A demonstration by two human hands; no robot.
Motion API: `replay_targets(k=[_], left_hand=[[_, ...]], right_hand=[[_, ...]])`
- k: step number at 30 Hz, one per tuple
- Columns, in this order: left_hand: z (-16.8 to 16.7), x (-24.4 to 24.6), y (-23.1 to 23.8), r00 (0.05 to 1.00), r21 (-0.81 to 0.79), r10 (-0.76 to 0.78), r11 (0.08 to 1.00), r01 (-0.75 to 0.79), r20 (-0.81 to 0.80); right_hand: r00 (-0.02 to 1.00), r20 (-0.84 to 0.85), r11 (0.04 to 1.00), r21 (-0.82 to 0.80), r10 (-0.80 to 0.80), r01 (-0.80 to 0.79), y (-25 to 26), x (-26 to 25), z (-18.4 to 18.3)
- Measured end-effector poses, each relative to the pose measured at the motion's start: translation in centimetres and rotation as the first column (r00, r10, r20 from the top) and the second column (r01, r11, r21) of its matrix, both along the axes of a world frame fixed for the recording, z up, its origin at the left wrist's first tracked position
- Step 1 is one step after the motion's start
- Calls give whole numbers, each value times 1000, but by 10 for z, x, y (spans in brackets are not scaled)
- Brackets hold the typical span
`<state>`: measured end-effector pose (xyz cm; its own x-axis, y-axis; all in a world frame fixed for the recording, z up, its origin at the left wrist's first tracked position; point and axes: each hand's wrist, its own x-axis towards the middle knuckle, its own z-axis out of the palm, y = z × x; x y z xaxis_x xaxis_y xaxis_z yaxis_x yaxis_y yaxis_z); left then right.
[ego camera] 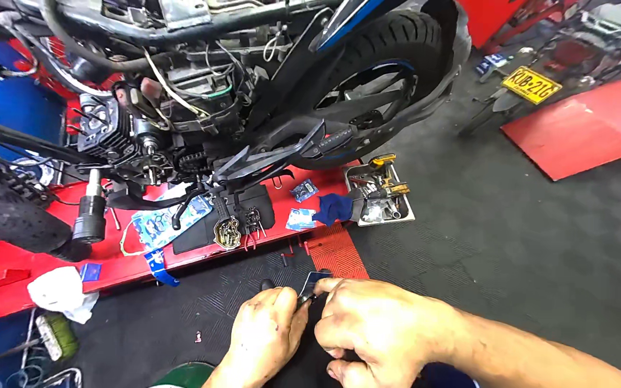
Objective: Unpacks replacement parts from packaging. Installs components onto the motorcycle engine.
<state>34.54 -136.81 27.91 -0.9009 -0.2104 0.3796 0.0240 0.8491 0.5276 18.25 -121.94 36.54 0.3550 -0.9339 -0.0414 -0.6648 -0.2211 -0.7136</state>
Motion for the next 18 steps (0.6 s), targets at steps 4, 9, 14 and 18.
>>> replay_targets(k=[4, 9, 14, 18], left_hand=[[40, -12, -12, 970, 197, 106, 978, -62, -219], [20, -15, -36, 990, 429, 140, 896, -112, -34], [-12, -12, -34, 994, 795, -39, 604, -59, 103], [-17, -26, -22, 988, 896, -99, 440, -62, 117]], right_hand=[[984, 130, 993, 1, -119, 120, 13, 24, -57], [689, 317, 712, -54, -652, 700, 26, -14, -71], [530, 13, 520, 215, -848, 827, 47, -6, -106], [143, 488, 407, 493, -861, 768, 50, 12, -134]])
